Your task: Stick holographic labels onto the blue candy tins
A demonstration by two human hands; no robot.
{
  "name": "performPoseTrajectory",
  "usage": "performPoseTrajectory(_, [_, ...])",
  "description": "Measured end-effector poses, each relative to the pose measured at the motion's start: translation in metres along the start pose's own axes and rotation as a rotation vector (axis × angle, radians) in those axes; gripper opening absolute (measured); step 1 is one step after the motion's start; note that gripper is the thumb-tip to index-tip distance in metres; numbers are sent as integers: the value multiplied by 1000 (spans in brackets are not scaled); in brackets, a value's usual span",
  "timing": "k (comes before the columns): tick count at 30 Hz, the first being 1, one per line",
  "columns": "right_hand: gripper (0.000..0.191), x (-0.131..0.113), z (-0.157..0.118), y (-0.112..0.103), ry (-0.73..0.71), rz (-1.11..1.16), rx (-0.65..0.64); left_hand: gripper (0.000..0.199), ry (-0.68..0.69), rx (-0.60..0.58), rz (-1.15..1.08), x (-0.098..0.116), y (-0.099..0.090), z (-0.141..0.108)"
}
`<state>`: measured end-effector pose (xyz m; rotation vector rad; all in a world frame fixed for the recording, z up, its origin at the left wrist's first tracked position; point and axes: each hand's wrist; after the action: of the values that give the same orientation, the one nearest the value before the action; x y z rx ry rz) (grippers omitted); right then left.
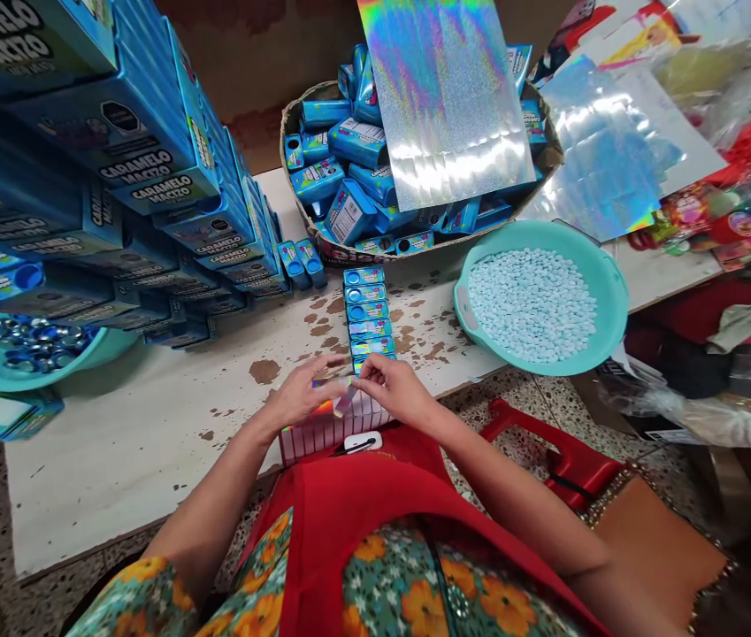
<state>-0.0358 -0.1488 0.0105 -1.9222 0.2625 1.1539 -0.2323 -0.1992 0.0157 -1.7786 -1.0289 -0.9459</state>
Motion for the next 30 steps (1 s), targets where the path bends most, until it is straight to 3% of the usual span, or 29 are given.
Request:
performPoseTrajectory(3, [14, 5, 12, -2, 88, 31, 75, 27, -79, -94, -141, 10, 3, 11])
performPoseTrajectory(5, [15, 9, 23, -1, 148, -27, 178, 27, -91, -43, -130, 12, 1, 26])
performPoseTrajectory(9, [14, 14, 55, -6, 235, -209, 380, 21, 29, 132, 23, 10, -15, 67])
performPoseTrajectory(12, [14, 17, 81, -13, 305, -299, 411, 19, 74, 179, 110, 5, -23, 99])
performPoseTrajectory(16, [12, 28, 103, -17, 335, -381, 435, 15, 28, 248, 162, -13, -15, 124])
performPoseTrajectory(22, [27, 48, 96, -16, 346, -199, 483, 21, -245, 370, 86, -39, 14, 112])
performPoseTrajectory(25, [35, 52, 92, -10, 327, -165, 558, 39, -160, 487, 2, -31, 26, 102])
performPoseTrajectory(27, [37, 53, 95, -6, 347, -163, 600, 54, -74, 399, -24, -24, 31, 98])
performPoseTrajectory(30, [27, 54, 99, -7, 409, -115, 580, 63, -181, 174, 60, -24, 24, 89])
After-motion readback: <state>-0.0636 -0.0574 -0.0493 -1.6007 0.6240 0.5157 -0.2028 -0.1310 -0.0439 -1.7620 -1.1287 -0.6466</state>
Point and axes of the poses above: each hand's wrist, its own z-axis towards the middle knuckle, its own y-axis out of the palm, x = y × z, and after that the axes turned 9 degrees about -z, right-handed
